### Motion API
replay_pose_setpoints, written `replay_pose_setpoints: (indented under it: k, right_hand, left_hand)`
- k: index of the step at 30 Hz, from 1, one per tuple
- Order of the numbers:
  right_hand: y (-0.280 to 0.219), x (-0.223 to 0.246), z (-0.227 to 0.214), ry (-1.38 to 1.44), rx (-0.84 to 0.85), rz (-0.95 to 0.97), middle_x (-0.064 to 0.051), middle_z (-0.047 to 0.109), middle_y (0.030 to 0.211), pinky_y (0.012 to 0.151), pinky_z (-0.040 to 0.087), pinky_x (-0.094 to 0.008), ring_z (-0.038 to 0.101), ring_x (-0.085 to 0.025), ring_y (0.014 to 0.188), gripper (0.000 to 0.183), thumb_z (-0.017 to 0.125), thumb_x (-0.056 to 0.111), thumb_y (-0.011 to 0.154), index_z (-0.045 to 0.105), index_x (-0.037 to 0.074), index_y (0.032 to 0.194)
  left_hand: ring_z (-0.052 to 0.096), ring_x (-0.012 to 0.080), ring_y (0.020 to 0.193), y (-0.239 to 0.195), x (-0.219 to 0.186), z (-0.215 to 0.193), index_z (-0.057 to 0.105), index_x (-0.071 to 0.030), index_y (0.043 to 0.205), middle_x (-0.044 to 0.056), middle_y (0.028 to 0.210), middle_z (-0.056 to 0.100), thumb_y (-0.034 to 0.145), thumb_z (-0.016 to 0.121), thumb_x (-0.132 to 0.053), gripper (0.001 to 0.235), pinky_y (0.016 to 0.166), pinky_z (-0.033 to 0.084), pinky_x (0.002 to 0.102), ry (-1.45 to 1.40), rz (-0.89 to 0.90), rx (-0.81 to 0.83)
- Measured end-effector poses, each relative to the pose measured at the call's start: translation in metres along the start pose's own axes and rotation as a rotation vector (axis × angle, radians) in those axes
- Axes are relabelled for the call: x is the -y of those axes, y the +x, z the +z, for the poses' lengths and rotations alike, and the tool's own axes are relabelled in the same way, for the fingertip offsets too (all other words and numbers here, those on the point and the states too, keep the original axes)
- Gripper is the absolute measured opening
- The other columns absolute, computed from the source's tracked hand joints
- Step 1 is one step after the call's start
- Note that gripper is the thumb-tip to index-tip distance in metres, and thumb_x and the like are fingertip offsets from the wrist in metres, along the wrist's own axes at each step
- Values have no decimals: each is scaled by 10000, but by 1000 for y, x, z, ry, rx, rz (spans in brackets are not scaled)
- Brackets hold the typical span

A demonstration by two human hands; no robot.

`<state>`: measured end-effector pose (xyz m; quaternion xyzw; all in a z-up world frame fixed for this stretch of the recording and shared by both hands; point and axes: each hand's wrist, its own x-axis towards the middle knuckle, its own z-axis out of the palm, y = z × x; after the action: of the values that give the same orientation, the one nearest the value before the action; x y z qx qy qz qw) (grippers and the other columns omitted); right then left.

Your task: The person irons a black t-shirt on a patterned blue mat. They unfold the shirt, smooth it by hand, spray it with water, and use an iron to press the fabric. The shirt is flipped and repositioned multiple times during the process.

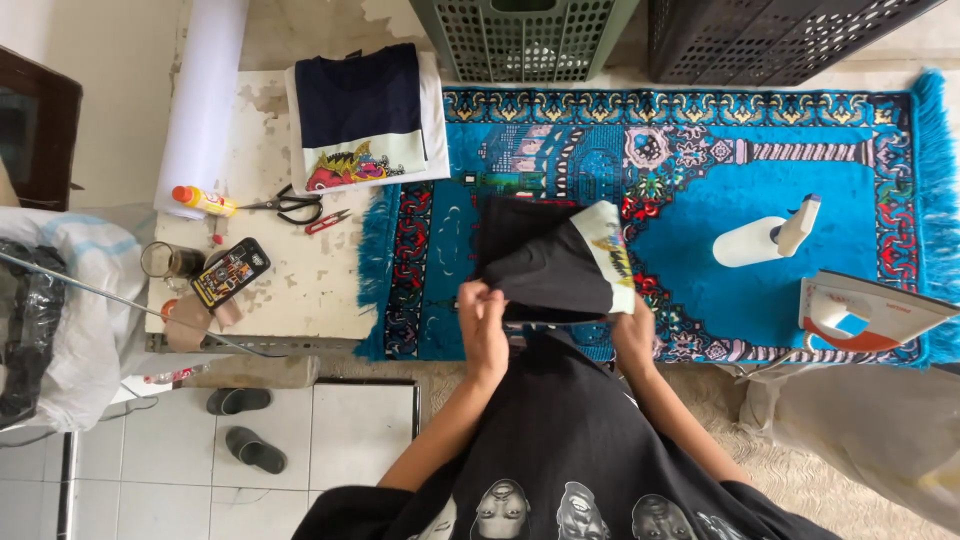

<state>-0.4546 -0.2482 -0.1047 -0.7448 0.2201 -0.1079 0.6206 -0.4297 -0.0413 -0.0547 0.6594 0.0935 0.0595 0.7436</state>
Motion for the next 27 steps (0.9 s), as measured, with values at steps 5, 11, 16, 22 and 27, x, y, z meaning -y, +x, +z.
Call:
replay_pose_setpoints:
  k: [5, 11, 16, 22, 27]
  right_hand:
    - [8, 4, -46, -107, -281, -540, -195, 674, 904, 860, 488, -403, 631, -314, 870, 188, 673, -70, 867, 718, -6, 1038]
    - [22, -11, -64, -386, -46, -1083, -123, 633, 787, 594, 488, -383, 583, -311, 620, 205, 779, 45, 738, 698, 43, 926]
    - [-3, -52, -33, -973, 279, -940, -44, 637, 935, 692, 552, -385, 663, -274, 837, 537, 737, 208, 723, 684, 139, 1253]
    - [-19, -132, -49, -1380, 557, -269, -79, 648, 1124, 866, 565, -505, 657, -313, 1079, 989, 866, 511, 633, 480, 253, 1507]
    - [-24, -139, -71, -1315, 727, 227, -140, 674, 1272, 969, 550, -564, 633, -378, 1247, 725, 498, 194, 984, 219, 422, 1613]
  left_hand:
    - [315, 88, 831, -17, -4, -7, 421, -100, 971, -10, 920, 352, 1074, 448, -153, 119, 821, 352, 309, 168, 321, -118]
    - [363, 157, 897, 11, -23, -18, 429, -45, 1094, 100, 1101, 452, 1079, 355, -145, 126, 892, 306, 340, 243, 577, -444]
    - [321, 150, 845, 26, 49, -69, 424, -58, 1080, 71, 1037, 412, 1081, 369, -86, 62, 856, 310, 343, 351, 498, -501]
    - [432, 271, 818, 4, 157, -127, 417, -67, 1066, 66, 975, 389, 1115, 429, -115, 70, 845, 389, 342, 680, 243, -416]
    - [395, 467, 1281, -34, 160, -141, 297, 0, 1377, 277, 1337, 347, 1005, 714, -289, 629, 1133, 297, 574, 704, -74, -264]
